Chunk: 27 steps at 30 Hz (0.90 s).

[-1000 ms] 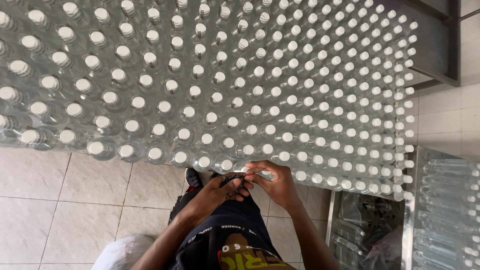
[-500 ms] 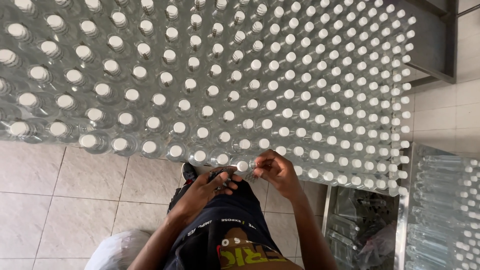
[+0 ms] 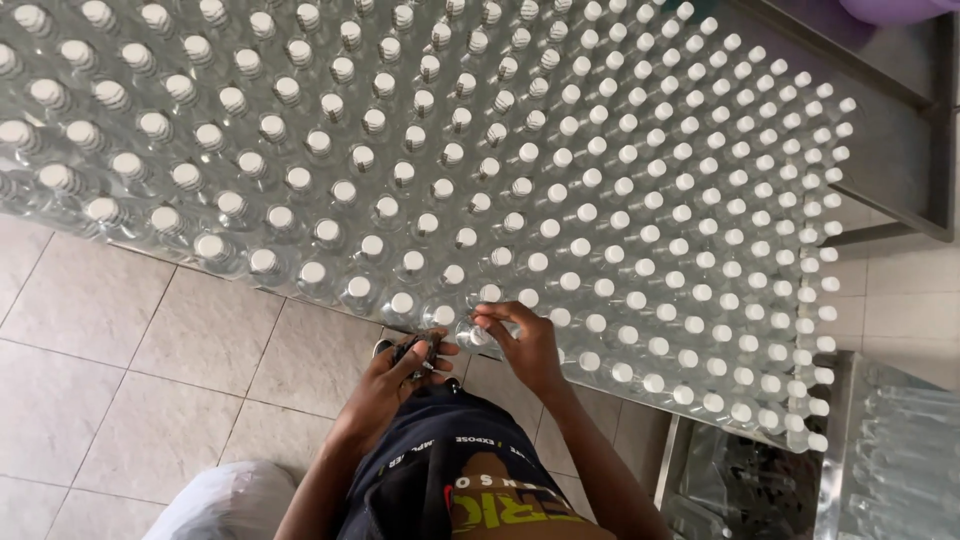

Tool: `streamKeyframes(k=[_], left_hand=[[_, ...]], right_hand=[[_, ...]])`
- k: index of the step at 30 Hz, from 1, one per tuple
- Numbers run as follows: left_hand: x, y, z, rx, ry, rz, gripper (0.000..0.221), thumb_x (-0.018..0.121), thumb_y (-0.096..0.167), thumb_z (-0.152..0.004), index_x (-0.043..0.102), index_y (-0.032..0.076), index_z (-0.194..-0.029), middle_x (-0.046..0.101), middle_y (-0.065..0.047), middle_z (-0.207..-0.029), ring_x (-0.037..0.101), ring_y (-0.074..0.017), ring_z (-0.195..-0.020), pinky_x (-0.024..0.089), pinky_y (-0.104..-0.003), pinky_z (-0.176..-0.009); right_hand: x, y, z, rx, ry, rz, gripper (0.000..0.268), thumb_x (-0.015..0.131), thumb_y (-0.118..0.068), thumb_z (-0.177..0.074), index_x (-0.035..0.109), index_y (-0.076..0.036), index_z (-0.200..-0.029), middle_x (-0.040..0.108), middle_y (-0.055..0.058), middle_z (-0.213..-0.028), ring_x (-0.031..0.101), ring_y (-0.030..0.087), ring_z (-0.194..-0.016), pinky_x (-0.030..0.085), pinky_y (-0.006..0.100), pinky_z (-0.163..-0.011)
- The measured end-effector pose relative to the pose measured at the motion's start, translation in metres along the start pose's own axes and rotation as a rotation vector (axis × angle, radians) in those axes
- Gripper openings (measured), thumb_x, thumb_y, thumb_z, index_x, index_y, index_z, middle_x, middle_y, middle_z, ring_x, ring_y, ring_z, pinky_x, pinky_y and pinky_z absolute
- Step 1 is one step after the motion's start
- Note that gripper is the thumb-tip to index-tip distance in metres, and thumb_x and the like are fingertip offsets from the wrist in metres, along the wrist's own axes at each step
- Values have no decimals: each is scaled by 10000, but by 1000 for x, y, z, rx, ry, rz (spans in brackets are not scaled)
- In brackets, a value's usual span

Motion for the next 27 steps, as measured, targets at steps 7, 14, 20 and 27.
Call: streamKeyframes(k=[7, 14, 20, 27], left_hand=[[-5, -32, -1, 86, 34, -7, 469, 549, 255, -1074, 705, -59, -1386, 808, -211, -1256, 738, -271, -1083, 595, -366, -915], [8, -71, -26, 331, 24, 54, 483, 552, 222, -1131, 626, -86, -1496, 752, -289, -1325, 775, -336, -1075, 645, -417, -914], [21, -70, -22, 440, 72, -114, 474, 501, 246, -1163, 626, -13, -1540, 779, -259, -1170, 738, -278, -1034, 626, -410, -949], [22, -91, -33, 507, 10, -113, 484, 508, 232, -1165, 564, -3, -1584, 777, -304, -1176, 764, -314, -1077, 647, -453, -971]], right_hand=[[13, 46, 12, -496, 21, 303, 207, 716, -109, -1075, 773, -49, -1264, 815, 81, -1175, 764, 250, -1083, 613, 394, -934], [4, 24, 15, -291, 111, 44, 194, 761, -106, -1037, 826, -83, -1219, 846, 91, -1116, 804, 289, -1102, 654, 422, -949], [24, 30, 10, -360, 175, 82, 181, 723, -92, -1069, 804, -53, -1227, 828, 123, -1147, 788, 324, -1128, 655, 434, -951], [23, 38, 15, -440, 215, 227, 204, 724, -141, -1074, 793, -89, -1259, 837, 73, -1138, 791, 280, -1073, 652, 418, -926]])
Point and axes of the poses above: each hand's wrist, its own z-axis away from the middle knuckle, its own x-axis out of the palm, y = z × x, the point moved 1 cm from there along -z, towards the middle knuckle
